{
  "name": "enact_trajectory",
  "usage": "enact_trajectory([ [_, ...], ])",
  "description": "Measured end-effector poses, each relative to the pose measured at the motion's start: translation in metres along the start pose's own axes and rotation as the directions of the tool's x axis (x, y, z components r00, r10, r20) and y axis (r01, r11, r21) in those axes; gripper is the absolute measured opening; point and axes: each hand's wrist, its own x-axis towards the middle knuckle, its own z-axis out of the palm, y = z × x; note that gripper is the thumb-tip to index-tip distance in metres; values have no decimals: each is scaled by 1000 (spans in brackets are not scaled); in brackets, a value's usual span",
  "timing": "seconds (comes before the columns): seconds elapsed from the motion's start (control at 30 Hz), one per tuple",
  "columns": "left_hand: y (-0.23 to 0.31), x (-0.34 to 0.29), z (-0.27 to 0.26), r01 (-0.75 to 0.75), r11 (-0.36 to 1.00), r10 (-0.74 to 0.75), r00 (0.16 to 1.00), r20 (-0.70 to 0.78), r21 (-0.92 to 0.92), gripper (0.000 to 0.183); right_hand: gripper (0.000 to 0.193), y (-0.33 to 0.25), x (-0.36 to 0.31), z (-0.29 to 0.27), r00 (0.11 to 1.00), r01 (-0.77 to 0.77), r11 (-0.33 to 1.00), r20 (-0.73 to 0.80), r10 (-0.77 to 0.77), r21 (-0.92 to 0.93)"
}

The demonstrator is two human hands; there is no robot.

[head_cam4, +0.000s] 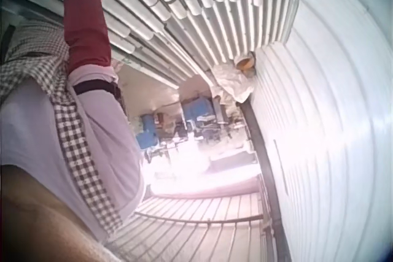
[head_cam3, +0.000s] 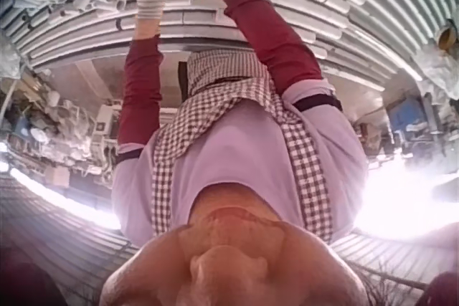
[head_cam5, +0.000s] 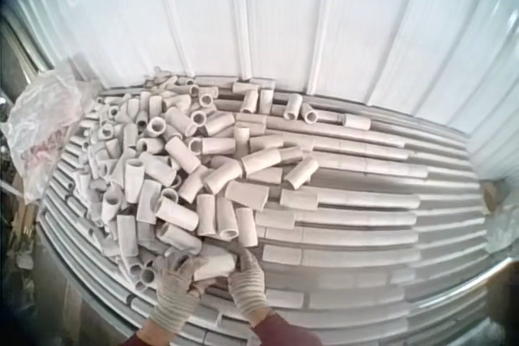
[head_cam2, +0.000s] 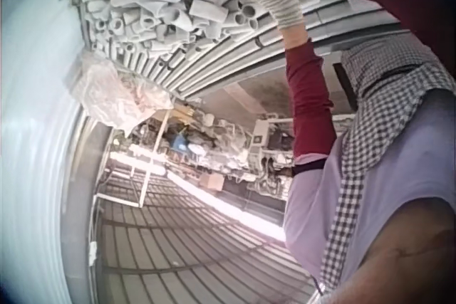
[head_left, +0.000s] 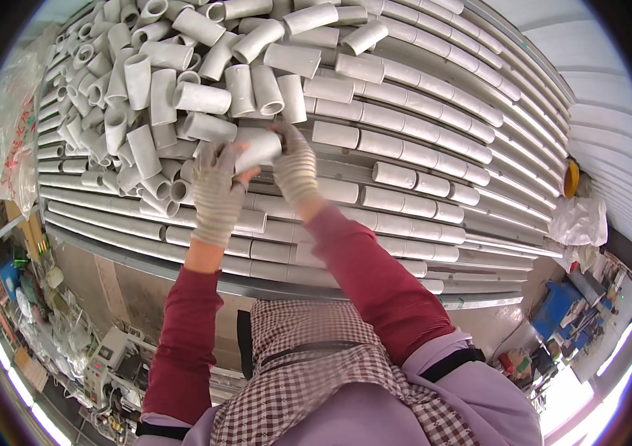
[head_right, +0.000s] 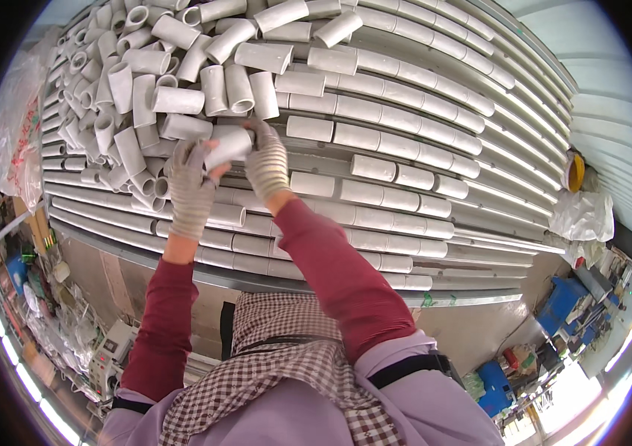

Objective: Applying adhesive to machine rollers and loading plastic pipe fittings into a production machine on a factory floor.

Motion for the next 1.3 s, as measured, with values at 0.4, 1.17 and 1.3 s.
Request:
enact_trajectory([
  [0.4, -2, -33, 82, -137, 788, 332, 915, 227, -601, 26, 51, -44, -6, -133, 987, 149, 319, 123, -101, -936],
  [1.17, -53, -48, 0, -87, 975, 166, 894, 415, -202, 32, 43, 5, -41, -16, 805, 593, 516, 456, -379, -618],
  [1.3, -24, -58, 39, -352, 935, 338, 919, 204, 36, 28, 45, 2, -35, -28, 817, 572, 534, 375, -438, -623],
])
